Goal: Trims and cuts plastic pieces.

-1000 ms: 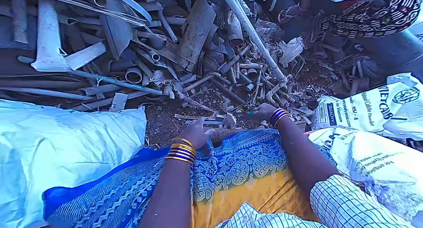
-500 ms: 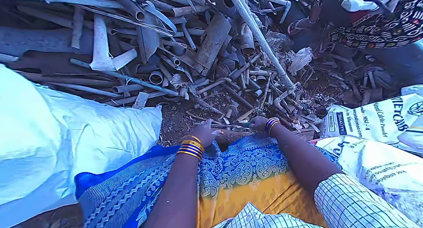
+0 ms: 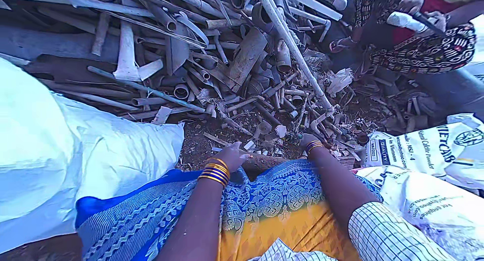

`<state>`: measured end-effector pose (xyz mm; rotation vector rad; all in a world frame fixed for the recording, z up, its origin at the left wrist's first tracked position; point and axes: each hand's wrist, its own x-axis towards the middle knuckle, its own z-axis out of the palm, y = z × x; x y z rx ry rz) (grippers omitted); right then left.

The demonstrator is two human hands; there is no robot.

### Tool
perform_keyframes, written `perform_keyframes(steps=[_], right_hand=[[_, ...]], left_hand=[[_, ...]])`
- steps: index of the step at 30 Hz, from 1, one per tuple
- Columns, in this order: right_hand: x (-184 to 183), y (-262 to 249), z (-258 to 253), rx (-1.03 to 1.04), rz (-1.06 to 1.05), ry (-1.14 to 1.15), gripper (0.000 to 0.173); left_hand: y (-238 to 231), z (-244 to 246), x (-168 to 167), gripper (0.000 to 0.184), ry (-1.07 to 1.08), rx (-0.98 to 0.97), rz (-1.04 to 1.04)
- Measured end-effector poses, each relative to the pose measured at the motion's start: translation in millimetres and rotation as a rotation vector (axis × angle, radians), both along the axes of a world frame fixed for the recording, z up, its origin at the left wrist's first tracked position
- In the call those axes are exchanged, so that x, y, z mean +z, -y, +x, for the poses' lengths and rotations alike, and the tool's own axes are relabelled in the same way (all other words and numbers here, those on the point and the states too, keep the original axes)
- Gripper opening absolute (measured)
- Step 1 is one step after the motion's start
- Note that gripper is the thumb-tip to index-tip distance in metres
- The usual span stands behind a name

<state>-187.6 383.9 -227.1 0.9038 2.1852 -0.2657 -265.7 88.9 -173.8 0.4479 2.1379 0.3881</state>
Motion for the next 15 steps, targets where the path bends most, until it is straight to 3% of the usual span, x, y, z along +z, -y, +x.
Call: perform_keyframes(steps=[3,10,15], right_hand=[[-12.5,-2.2,-2.9,0.056,-0.158,0.013,0.043],[6.0,19.8,-4.5,0.256,-0.383,-0.019,0.043],[43.2,22.6,-13.3,0.293,-0.295,0.011,0.041]], left_hand=[[0.9,-1.5,-2.4,0.07,0.011,0.002,-0.009],[-7.5,-3.1,-4.6,0.069,0.01,-0.025,0.013],[-6.7,-0.6,-1.9,0.069,0.015,-0.012,-0.008]])
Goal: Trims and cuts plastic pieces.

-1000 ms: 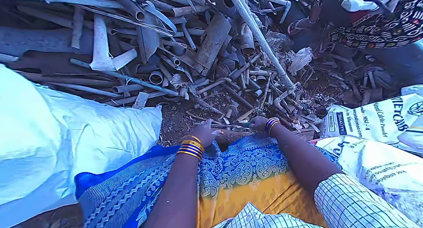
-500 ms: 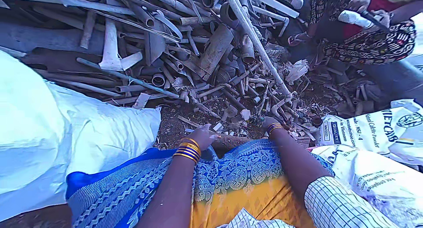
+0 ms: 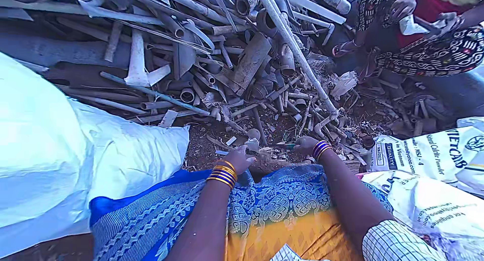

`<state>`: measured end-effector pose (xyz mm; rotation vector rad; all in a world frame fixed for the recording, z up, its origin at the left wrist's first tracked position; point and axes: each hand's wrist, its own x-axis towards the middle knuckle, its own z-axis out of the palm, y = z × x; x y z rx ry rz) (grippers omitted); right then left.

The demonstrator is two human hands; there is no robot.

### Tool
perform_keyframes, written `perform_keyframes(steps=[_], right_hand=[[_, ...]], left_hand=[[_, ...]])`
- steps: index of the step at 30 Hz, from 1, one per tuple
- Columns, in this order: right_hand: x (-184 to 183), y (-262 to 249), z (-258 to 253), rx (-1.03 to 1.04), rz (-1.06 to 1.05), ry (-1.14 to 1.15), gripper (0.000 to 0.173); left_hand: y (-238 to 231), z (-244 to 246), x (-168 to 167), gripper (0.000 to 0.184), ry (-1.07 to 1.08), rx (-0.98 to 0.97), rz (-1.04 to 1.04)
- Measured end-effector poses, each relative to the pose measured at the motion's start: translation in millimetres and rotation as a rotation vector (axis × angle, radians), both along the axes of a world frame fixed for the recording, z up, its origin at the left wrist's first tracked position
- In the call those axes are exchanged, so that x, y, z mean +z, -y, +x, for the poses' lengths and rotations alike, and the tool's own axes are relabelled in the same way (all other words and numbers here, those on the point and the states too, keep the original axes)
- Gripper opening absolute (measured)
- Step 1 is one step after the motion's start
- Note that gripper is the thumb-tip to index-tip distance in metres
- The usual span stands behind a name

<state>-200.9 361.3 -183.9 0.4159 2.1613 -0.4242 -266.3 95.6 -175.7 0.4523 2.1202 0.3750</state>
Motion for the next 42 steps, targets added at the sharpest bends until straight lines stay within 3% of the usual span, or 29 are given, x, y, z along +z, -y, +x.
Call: perform_keyframes(steps=[3,6,12,15,18,22,25,29,31,34,38,42], right_hand=[[6.7,-11.6,-3.8,-0.082,0.18,0.0,0.042],[-15.3,-7.2,1.7,-0.201,0.276,-0.034,0.039],[-44.9,-7.4,5.8,-0.03,0.081,0.08,0.041],[-18.7,-10.5,0.5,0.005,0.015,0.051,0.039],[-0.2,-19.7,3.2,-0.095,0.149,0.004,0.037],[-15.8,-16.7,9.5,-0.125,0.296,0.143,0.044],[-35.6,3.1,13.0,-0.015,0.237,0.164,0.04],[-24.7,17.4,6.2,0.093,0.089,0.136,0.044],[-8.0,10.7,3.5,0.062,0.087,0.112,0.041],[11.5,-8.1,4.6,-0.108,0.261,0.065,0.039],[-14.6,-22.2,8.1,-0.29,0.472,-0.031,0.036],[-44.0,-9.8,11.5,-0.129,0.276,0.11,0.04]], left_hand=[[5.5,0.1,2.2,0.068,-0.011,0.013,-0.01],[4.6,0.7,-1.2,0.068,-0.001,0.013,-0.016],[-3.5,-2.5,-1.9,0.068,0.005,0.005,-0.015],[-5.0,-4.6,-4.3,0.068,0.008,0.002,0.004],[-6.9,-4.8,-4.6,0.068,0.015,-0.02,-0.007],[-5.7,-2.9,-9.0,0.068,0.0,-0.015,0.008],[-6.9,-0.5,-5.0,0.069,-0.003,-0.024,-0.012],[-6.7,1.2,2.6,0.068,0.008,-0.036,-0.018],[-5.3,0.2,1.1,0.068,0.0,-0.025,-0.004],[-3.6,0.0,-1.0,0.068,0.006,-0.026,-0.006],[-2.4,-1.1,-2.6,0.067,0.005,-0.004,0.01],[-5.0,-1.2,-1.2,0.068,0.007,-0.007,-0.003]])
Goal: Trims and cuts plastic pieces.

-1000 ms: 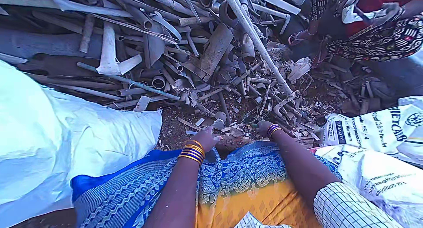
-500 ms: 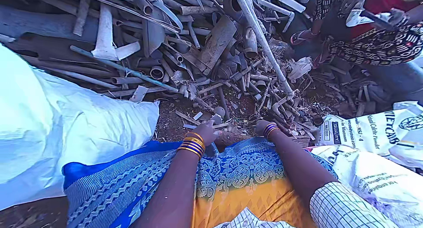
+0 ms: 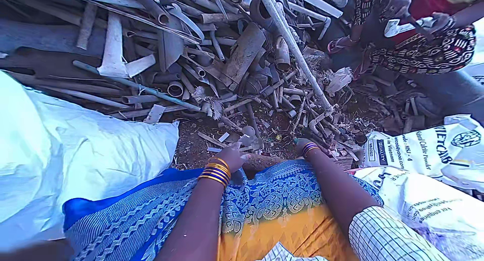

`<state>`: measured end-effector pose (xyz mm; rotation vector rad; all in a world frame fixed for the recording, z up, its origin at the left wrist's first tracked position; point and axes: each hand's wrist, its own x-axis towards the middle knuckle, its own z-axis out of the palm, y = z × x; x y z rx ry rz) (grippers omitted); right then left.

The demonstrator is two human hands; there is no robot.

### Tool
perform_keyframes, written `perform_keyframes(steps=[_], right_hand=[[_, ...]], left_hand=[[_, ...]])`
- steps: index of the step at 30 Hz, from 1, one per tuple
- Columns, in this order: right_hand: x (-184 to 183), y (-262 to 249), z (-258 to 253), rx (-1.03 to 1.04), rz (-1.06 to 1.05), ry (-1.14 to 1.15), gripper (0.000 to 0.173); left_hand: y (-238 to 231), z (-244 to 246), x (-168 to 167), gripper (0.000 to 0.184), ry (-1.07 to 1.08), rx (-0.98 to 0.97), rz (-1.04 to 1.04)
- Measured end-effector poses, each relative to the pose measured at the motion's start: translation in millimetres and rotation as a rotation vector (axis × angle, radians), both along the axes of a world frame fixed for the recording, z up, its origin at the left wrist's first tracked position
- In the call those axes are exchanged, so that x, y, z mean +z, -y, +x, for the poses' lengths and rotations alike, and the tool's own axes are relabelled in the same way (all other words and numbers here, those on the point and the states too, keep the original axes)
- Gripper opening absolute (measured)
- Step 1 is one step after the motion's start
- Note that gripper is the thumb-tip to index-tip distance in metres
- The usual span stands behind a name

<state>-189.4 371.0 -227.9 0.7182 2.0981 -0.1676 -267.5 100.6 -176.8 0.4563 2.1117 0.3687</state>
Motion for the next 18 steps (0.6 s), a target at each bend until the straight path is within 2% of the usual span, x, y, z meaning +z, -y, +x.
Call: perform_keyframes(steps=[6,10,15,18], right_hand=[[36.8,23.3,-18.4,0.154,-0.1,0.055,0.037],[42.1,24.0,-15.7,0.182,-0.127,0.081,0.037],[47.9,22.9,-7.0,0.166,-0.421,-0.039,0.037],[55.8,44.1,-15.2,0.273,-0.325,0.01,0.038]], left_hand=[[2.7,-3.1,-2.4,0.067,-0.004,0.011,0.009],[2.6,-2.0,-3.5,0.067,0.0,-0.007,0.008],[2.0,-1.6,0.6,0.068,0.003,-0.004,0.008],[3.1,-1.3,0.9,0.068,-0.004,-0.002,-0.001]])
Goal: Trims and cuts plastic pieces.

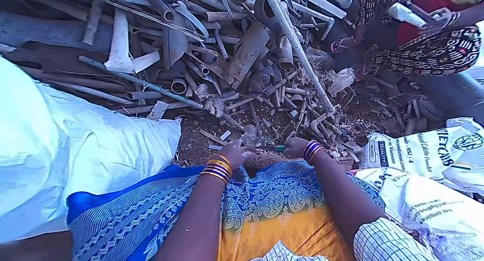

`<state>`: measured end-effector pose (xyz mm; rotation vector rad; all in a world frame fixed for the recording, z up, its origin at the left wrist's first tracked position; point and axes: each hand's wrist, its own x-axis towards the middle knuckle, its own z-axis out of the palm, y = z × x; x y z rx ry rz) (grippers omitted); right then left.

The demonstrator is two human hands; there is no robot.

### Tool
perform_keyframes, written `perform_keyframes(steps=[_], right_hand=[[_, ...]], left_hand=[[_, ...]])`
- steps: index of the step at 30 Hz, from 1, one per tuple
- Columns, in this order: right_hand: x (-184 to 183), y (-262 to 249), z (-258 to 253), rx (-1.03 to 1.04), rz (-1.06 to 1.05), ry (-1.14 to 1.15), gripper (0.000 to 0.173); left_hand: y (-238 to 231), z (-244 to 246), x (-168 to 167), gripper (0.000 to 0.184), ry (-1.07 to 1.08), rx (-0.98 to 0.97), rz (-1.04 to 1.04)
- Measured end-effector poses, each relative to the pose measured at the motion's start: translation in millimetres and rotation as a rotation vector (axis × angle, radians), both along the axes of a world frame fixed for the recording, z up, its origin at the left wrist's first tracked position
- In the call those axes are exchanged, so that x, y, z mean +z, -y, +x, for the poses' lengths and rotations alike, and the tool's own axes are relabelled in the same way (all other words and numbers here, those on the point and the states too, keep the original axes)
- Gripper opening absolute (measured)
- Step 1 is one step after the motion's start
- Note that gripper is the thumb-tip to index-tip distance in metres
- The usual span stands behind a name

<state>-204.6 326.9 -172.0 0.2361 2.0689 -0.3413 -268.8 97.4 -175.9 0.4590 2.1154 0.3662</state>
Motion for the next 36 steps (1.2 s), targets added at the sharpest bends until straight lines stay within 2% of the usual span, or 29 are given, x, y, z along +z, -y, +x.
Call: perform_keyframes(steps=[2,6,10,13,17,23,28,32,36], right_hand=[[0.0,-4.2,0.4,-0.021,0.046,-0.006,0.038],[7.3,-34.0,2.2,-0.244,0.11,-0.105,0.033],[1.1,-41.2,-0.4,-0.344,0.269,-0.147,0.042],[-17.3,-24.4,1.1,-0.299,0.302,-0.042,0.041],[-35.4,-20.2,0.6,-0.159,0.163,-0.004,0.043],[-13.8,-11.6,-1.6,-0.119,-0.062,-0.005,0.037],[2.1,-37.7,-6.8,-0.256,0.162,-0.106,0.036],[-23.7,-45.8,-7.2,-0.38,0.312,-0.156,0.04],[-64.6,-42.4,4.6,-0.403,0.215,-0.079,0.042]], left_hand=[[0.0,1.0,-0.2,0.067,-0.001,-0.006,-0.012],[4.4,1.3,-2.2,0.062,-0.012,0.026,-0.024],[4.4,1.1,-0.9,0.063,0.0,0.032,-0.032],[4.0,2.1,-2.6,0.064,0.007,0.031,-0.028],[-0.4,-0.9,-4.4,0.066,0.01,0.015,-0.018],[-0.3,-2.3,-4.5,0.066,0.04,0.025,-0.027],[2.8,-3.9,-4.4,0.065,0.038,0.038,-0.024],[4.5,-4.7,-8.1,0.066,0.028,0.022,-0.04],[0.8,-3.9,-8.7,0.066,0.027,-0.002,-0.026]])
